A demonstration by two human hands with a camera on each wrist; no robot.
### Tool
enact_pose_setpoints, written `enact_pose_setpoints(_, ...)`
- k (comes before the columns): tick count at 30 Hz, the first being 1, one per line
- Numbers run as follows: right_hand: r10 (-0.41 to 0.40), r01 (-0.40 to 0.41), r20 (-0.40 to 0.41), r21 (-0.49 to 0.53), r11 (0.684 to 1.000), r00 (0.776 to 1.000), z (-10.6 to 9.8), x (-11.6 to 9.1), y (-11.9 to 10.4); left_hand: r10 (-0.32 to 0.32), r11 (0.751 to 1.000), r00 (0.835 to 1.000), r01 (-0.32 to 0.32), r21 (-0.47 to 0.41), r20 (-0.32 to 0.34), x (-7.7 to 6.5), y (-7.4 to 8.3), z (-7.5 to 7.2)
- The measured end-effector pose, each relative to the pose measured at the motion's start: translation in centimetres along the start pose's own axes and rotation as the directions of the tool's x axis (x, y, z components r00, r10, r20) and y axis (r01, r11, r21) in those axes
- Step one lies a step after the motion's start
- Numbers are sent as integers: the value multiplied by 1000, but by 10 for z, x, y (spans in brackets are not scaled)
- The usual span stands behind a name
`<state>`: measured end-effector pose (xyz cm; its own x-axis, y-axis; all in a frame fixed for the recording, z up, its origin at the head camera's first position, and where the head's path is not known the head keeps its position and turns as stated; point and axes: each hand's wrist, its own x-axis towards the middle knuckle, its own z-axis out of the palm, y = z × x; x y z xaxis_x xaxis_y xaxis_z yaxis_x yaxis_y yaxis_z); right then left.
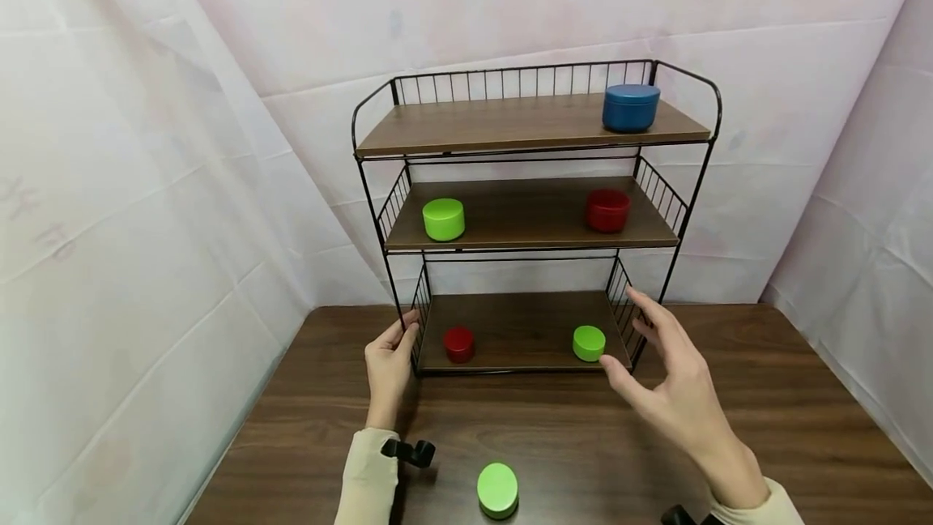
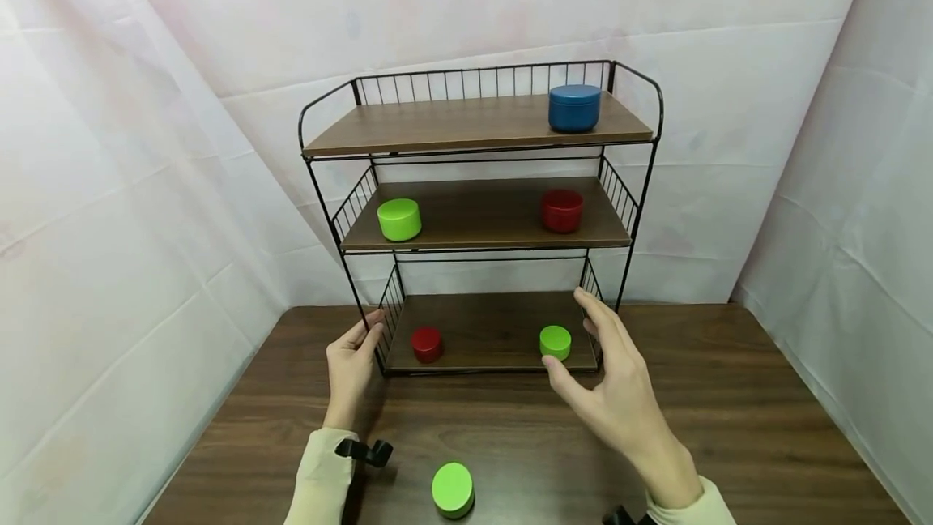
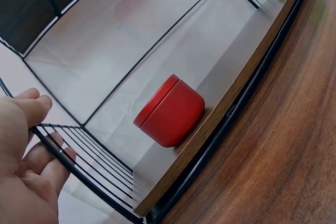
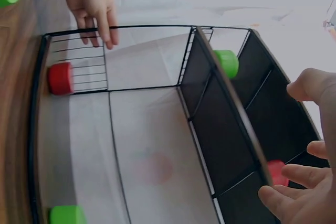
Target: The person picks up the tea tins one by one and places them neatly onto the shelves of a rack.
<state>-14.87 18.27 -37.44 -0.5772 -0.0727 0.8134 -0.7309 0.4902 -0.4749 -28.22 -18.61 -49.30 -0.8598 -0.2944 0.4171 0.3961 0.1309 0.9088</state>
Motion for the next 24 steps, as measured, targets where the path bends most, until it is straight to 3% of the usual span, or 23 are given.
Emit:
enact_pose_setpoints(6, -136, 137, -10, 98, 986, 991, 14, -11, 7, -1, 1000, 1000, 1, -9, 8, 1, 0, 0)
enact_pose_setpoints(11, -225, 221, 17, 123, 967, 974, 30, -22, 6, 14, 1000, 1000, -14, -9, 0, 1, -1, 1)
enact_pose_setpoints(19, -157, 144, 199, 77, 986, 967, 44, -39, 0, 8, 1000, 1000, -8, 5, -23, -1, 6, 5)
enact_pose_setpoints(24, -133, 116, 267, 79, 990, 954, 50, -46, -4, 26, 1000, 1000, -26, 4, -18, -2, 15, 6)
